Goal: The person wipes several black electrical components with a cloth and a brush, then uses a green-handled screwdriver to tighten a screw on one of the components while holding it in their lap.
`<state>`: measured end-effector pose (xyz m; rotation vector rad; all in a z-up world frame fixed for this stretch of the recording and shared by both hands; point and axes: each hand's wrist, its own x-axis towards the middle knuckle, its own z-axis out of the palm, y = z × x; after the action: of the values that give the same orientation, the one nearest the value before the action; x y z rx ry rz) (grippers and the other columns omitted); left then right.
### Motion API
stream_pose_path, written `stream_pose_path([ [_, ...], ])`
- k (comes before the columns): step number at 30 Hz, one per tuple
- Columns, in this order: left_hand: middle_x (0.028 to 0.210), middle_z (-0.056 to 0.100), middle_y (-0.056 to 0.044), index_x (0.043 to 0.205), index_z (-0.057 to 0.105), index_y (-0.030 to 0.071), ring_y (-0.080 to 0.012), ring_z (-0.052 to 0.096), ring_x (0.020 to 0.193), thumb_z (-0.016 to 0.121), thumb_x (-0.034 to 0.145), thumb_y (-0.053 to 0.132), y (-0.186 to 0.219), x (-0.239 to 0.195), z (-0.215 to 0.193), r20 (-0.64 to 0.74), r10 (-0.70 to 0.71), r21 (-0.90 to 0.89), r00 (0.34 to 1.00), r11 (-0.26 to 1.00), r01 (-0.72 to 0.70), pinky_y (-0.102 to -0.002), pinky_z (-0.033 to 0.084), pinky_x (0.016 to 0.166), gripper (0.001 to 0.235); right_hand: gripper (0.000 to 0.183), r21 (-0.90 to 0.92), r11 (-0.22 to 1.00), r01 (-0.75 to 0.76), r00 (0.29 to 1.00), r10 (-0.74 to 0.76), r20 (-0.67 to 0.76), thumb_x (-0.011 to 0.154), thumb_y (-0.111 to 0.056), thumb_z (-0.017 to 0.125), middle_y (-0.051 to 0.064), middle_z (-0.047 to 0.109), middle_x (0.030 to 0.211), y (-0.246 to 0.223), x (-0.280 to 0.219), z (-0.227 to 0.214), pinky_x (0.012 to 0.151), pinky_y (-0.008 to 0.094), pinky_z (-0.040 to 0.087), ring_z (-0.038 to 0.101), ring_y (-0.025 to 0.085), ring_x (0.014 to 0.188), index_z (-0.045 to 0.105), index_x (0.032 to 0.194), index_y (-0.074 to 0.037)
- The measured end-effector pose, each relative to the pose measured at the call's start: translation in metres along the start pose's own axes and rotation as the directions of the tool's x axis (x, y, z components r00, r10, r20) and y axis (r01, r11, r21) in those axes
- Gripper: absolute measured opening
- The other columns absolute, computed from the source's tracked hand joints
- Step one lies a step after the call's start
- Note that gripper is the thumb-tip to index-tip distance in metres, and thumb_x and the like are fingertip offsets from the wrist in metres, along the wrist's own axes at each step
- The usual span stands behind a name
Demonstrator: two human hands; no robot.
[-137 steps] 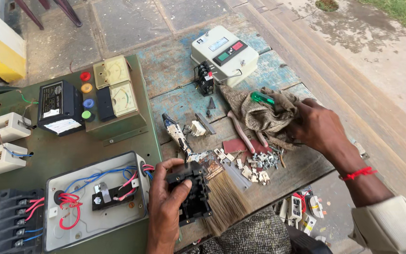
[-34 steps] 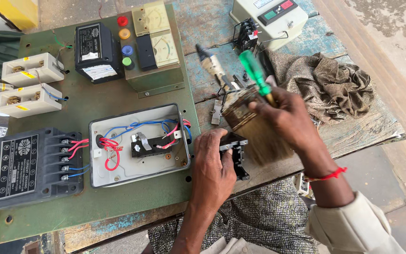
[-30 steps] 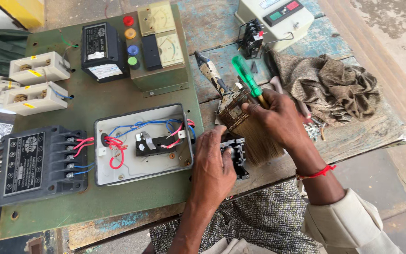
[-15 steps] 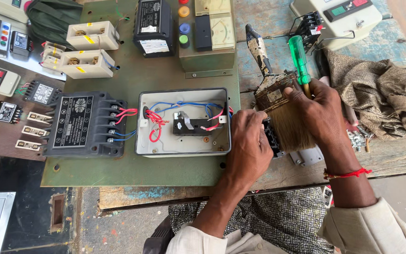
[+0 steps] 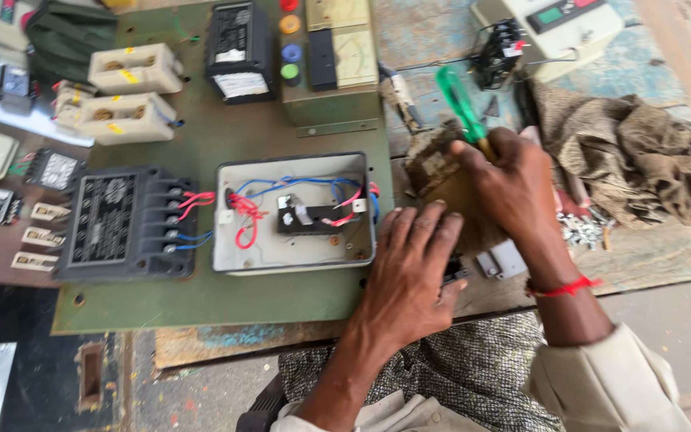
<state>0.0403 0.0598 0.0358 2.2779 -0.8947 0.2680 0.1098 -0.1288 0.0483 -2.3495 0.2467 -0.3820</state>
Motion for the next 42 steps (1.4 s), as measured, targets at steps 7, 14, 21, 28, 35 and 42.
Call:
stream_pose_path([
  [7, 0.15, 0.041, -0.027, 0.151, 0.038, -0.004, -0.0443, 0.042, 0.139, 0.084, 0.073, 0.024, -0.002, 0.003, -0.003, -0.022, -0.02, -0.115, 1.0, 0.993, 0.017, -0.058, 0.026, 0.122, 0.096, 0.051, -0.04, 0.999, 0.0, 1.0, 0.0, -0.007, 0.097, -0.038, 0.073, 0.022, 0.053, 0.062, -0.001, 0.021, 0.012, 0.057, 0.046, 0.041, 0.049, 0.031, 0.055, 0.056, 0.076, 0.005],
  [14, 0.142, 0.047, -0.025, 0.133, 0.053, 0.0, -0.0431, 0.044, 0.133, 0.084, 0.072, 0.026, 0.0, 0.007, -0.003, 0.02, -0.007, -0.05, 1.0, 0.999, 0.008, -0.059, 0.029, 0.118, 0.074, 0.039, -0.141, 0.989, 0.038, 0.989, -0.018, 0.145, 0.098, -0.038, 0.066, 0.026, 0.062, 0.067, -0.012, 0.019, -0.002, 0.06, 0.052, 0.047, 0.062, 0.039, 0.059, 0.069, 0.093, 0.001],
  [21, 0.139, 0.047, -0.024, 0.137, 0.054, 0.0, -0.0443, 0.043, 0.132, 0.08, 0.078, 0.039, 0.009, 0.01, -0.007, 0.017, -0.008, -0.025, 1.0, 1.0, 0.009, -0.059, 0.03, 0.114, 0.075, 0.032, -0.037, 0.972, 0.231, 0.973, -0.23, 0.01, 0.1, -0.028, 0.063, 0.028, 0.068, 0.101, 0.004, -0.006, -0.008, 0.072, 0.051, 0.051, 0.066, 0.039, 0.081, 0.071, 0.101, 0.003],
  [28, 0.161, 0.036, -0.017, 0.145, 0.054, 0.012, -0.0453, 0.032, 0.142, 0.071, 0.086, 0.037, 0.013, 0.045, 0.012, 0.114, 0.098, 0.123, 0.989, 0.986, -0.112, -0.066, 0.023, 0.116, 0.067, 0.024, -0.242, 0.967, -0.08, 0.995, 0.092, 0.038, 0.107, -0.017, 0.054, 0.03, 0.07, 0.096, 0.05, 0.013, -0.029, 0.08, 0.055, 0.052, 0.068, 0.043, 0.084, 0.067, 0.108, 0.004],
  [35, 0.155, 0.039, -0.017, 0.121, 0.066, 0.006, -0.0443, 0.03, 0.145, 0.071, 0.082, 0.023, 0.009, 0.08, 0.014, 0.428, -0.025, 0.258, 0.904, 0.961, -0.096, -0.072, 0.017, 0.115, 0.043, 0.041, -0.299, 0.954, 0.004, 0.996, 0.022, 0.083, 0.093, -0.016, 0.059, 0.031, 0.067, 0.101, 0.048, 0.006, -0.018, 0.074, 0.056, 0.054, 0.067, 0.048, 0.081, 0.058, 0.132, -0.004],
  [42, 0.143, 0.052, -0.019, 0.105, 0.068, 0.0, -0.0456, 0.042, 0.134, 0.073, 0.078, 0.019, -0.002, 0.063, 0.002, 0.139, -0.005, 0.246, 0.99, 0.969, -0.03, -0.066, 0.027, 0.112, 0.033, 0.032, -0.299, 0.946, 0.123, 0.992, -0.12, 0.03, 0.095, -0.029, 0.064, 0.023, 0.067, 0.097, 0.031, 0.01, -0.024, 0.064, 0.051, 0.053, 0.066, 0.038, 0.077, 0.07, 0.11, -0.001],
])
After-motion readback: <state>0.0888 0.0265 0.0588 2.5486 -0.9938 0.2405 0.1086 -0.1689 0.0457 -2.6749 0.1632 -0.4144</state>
